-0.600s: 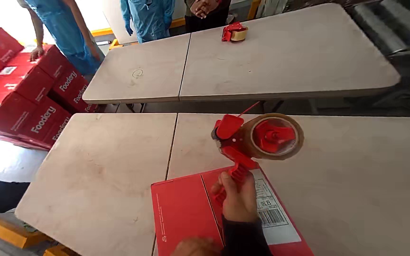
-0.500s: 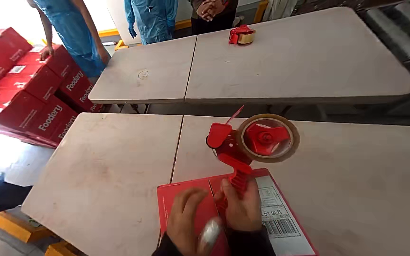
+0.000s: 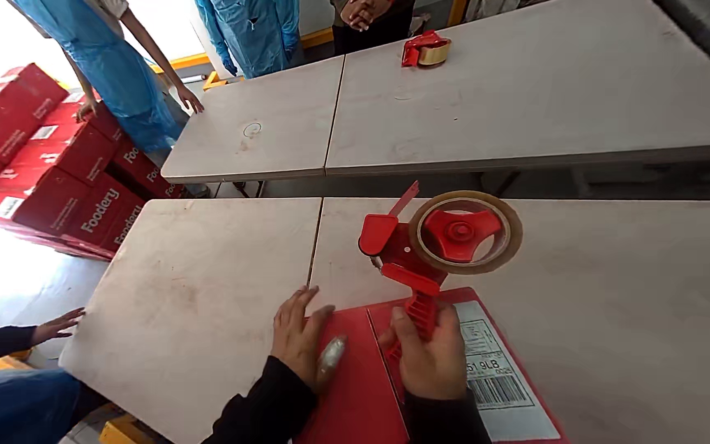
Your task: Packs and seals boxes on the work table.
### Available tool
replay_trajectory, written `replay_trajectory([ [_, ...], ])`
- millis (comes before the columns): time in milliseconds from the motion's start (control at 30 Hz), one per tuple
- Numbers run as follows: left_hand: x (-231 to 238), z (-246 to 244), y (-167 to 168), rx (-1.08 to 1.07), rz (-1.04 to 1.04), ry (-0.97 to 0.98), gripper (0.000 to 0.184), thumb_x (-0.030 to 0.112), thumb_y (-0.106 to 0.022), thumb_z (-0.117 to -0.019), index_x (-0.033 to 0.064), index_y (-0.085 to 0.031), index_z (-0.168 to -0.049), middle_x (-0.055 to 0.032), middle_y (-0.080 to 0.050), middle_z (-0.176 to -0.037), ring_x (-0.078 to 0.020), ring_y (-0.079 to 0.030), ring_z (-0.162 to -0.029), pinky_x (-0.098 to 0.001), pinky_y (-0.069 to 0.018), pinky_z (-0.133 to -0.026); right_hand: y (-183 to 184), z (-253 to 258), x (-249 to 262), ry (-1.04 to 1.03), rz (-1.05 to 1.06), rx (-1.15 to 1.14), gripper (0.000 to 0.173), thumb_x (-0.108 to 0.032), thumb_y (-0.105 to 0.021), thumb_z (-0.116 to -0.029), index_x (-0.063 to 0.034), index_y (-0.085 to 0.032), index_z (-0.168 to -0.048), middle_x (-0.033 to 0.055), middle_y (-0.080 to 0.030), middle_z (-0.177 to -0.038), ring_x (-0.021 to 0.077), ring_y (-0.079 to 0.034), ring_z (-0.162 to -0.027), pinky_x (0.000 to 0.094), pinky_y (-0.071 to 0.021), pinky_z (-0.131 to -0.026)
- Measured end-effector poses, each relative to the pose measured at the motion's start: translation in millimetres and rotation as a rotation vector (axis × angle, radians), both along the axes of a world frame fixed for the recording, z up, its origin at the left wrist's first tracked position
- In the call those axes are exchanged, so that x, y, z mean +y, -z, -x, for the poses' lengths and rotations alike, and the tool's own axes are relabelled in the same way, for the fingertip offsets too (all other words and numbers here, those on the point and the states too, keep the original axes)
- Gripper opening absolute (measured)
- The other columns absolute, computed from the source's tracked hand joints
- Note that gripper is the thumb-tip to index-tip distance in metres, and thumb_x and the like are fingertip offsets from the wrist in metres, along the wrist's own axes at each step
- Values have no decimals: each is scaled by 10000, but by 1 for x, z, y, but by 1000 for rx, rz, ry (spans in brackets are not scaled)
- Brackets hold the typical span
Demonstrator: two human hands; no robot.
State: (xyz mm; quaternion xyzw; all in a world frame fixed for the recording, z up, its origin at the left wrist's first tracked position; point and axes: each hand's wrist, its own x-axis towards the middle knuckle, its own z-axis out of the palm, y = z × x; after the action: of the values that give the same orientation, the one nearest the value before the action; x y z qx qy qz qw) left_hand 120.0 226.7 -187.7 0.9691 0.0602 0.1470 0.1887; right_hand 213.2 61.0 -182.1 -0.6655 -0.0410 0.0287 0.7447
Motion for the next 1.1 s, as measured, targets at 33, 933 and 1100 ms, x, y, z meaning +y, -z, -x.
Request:
replay_trajectory([
  [33, -20, 10, 0, 8, 52, 50, 447, 456, -548, -970, 178, -685, -1293, -127, -565, -1471, -343, -481, -1412, -594, -422, -1120, 1, 0, 0, 2, 36, -15, 357, -204, -594, -946, -13, -481, -1226, 2, -654, -711, 132, -665, -521, 294, -607, -473],
  [933, -91, 38, -4, 380, 322, 420, 599, 446, -262, -1094, 100, -394, -1565, -46, -330, -1662, -204, -211, -1568, -482, -116, -1282, -95, -47, 72, -636, 1617, 219, 465, -289, -536, -1054, 68, -530, -1352, 266, -687, -1129, 367, -732, -931, 542, -578, -877],
  [1100, -90, 40, -6, 388, 266, 415, 593, 453, -263, -1094, 111, -423, -1552, -16, -330, -1663, -178, -177, -1575, -467, -96, -1284, -131, -29, 110, -747, 1808, 338, 422, -265, -423, -1106, 99, -588, -1243, 243, -643, -1166, 283, -689, -957, 439, -544, -886],
])
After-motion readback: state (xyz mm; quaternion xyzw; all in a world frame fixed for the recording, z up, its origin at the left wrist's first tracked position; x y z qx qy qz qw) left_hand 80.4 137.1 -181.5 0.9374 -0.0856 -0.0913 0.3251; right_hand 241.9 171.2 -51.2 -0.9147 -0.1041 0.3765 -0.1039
